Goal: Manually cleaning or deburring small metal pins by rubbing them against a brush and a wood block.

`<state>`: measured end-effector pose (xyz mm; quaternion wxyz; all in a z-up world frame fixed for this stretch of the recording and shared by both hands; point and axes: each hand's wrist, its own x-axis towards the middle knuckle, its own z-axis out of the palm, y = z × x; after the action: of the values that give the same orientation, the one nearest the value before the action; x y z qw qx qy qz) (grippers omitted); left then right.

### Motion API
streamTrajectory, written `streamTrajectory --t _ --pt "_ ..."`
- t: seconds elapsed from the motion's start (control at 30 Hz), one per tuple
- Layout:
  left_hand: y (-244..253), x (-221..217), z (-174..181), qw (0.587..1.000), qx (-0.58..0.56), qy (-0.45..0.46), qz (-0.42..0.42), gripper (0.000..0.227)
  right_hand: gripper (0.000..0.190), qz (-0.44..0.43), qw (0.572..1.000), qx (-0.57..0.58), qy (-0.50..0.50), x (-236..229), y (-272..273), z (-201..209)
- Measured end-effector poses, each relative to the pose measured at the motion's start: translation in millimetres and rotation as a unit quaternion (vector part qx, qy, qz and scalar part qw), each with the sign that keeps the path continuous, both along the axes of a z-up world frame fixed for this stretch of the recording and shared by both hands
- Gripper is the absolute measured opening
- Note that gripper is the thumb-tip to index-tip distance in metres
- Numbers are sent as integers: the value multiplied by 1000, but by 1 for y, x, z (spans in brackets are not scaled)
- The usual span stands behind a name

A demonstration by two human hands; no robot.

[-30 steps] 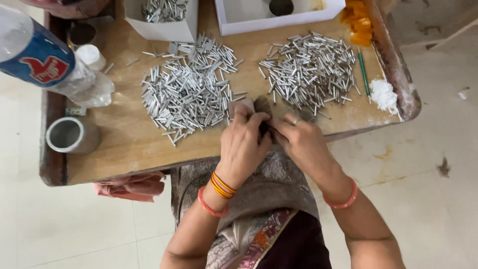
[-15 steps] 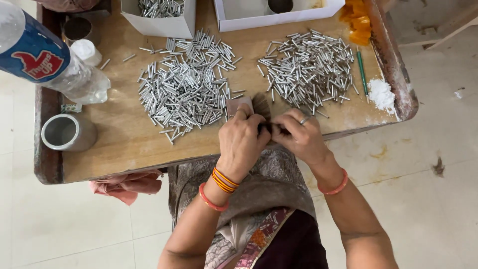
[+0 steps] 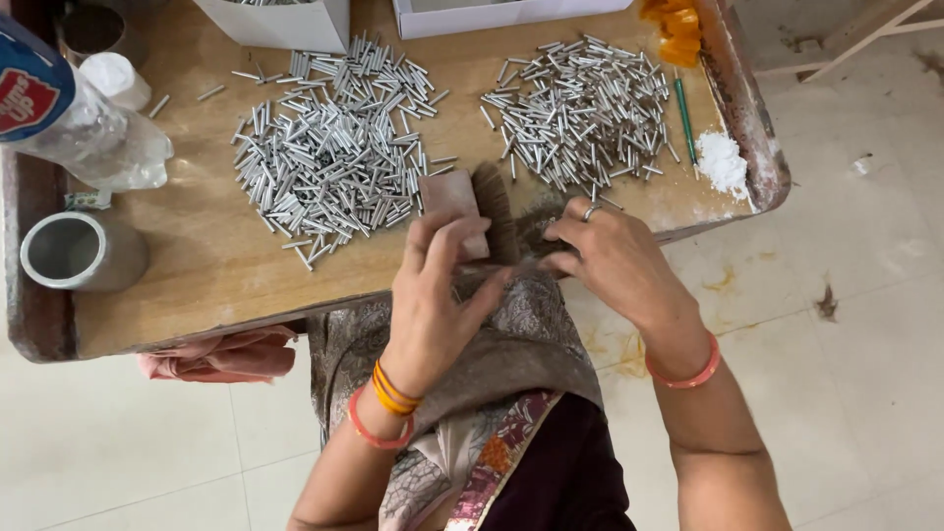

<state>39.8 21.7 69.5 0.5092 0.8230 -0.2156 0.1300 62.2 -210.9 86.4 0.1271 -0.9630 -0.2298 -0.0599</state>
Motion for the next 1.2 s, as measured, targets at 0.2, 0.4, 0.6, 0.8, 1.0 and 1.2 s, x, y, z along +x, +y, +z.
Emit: streamTrajectory --t 0.2,0.4,0.6,0.8,1.0,1.2 --pt "-2 -42 -61 916 -357 183 -18 23 15 79 987 46 -135 -24 -4 -23" --pt "-38 -33 -53 812 -482 279 -176 69 23 149 959 44 -237 -49 10 8" --pt "-44 -34 -58 816 -516 246 -84 64 27 124 955 111 -245 -59 37 13" --pt "-34 -36 -54 698 -635 315 -103 57 23 36 907 411 -80 -74 48 -38" --pt "-16 -35 -63 700 -593 377 -128 44 16 23 907 409 -94 -71 60 -37" --pt "27 7 -35 976 8 -37 216 10 3 -45 831 553 -41 -15 26 -89"
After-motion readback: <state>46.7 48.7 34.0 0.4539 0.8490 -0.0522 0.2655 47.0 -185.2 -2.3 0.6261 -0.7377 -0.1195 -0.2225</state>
